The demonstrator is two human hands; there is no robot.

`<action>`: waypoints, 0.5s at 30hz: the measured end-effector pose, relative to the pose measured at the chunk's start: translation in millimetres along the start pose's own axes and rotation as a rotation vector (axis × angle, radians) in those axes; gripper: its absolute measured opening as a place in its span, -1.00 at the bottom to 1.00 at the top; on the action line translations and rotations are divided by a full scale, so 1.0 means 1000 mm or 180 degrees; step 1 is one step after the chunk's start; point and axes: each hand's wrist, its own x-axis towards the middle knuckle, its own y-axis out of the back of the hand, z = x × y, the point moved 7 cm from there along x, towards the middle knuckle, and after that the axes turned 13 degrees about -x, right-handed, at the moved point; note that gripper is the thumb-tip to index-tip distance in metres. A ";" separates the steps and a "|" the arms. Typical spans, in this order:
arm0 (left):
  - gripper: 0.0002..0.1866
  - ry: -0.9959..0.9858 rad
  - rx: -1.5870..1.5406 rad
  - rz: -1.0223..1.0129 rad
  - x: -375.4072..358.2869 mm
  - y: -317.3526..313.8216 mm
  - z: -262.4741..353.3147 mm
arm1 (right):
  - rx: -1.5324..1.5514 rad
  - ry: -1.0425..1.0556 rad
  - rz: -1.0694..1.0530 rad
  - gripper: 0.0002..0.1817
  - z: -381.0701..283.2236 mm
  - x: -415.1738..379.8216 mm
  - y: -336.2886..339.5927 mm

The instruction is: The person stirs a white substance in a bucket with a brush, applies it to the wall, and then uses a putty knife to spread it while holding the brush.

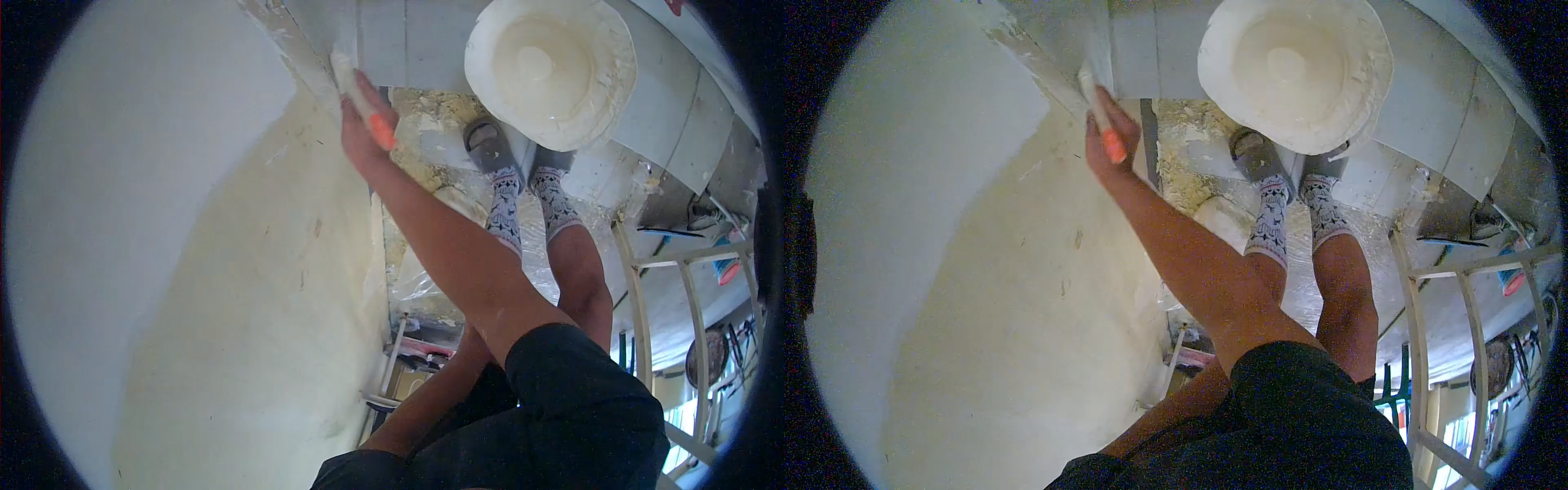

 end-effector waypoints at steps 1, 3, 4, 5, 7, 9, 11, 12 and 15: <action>-0.37 0.0023 -0.0033 0.0004 0.001 -0.004 0.000 | 0.0113 -0.0091 -0.0146 -0.61 -0.005 -0.011 0.001; -0.37 0.0069 -0.0118 0.0003 0.012 -0.011 -0.002 | 0.0303 -0.0179 -0.0356 -0.60 -0.012 -0.027 0.019; -0.37 0.0085 -0.0167 0.0001 0.013 -0.015 -0.001 | 0.0504 -0.0258 -0.0573 -0.60 -0.013 -0.032 0.025; -0.37 0.0093 -0.0213 0.0009 0.018 -0.015 -0.003 | 0.0492 -0.0242 -0.0569 -0.60 -0.014 -0.033 0.034; -0.38 0.0117 -0.0295 0.0037 0.026 -0.024 -0.003 | 0.0127 -0.0405 -0.0458 -0.61 -0.004 -0.034 0.050; -0.38 0.0158 -0.0348 0.0066 0.018 -0.015 -0.006 | -0.0040 -0.0461 -0.0404 -0.61 0.016 -0.016 0.045; -0.38 0.0223 -0.0373 0.0090 0.003 -0.004 -0.009 | 0.0105 -0.0163 -0.0107 -0.61 0.028 0.002 0.038; -0.38 0.0264 -0.0384 0.0101 0.005 -0.006 -0.009 | 0.0118 -0.0189 -0.0098 -0.61 0.029 0.009 0.032; -0.38 0.0370 -0.0435 0.0134 -0.003 0.001 -0.012 | -0.0008 -0.0208 -0.0138 -0.59 0.024 0.026 0.010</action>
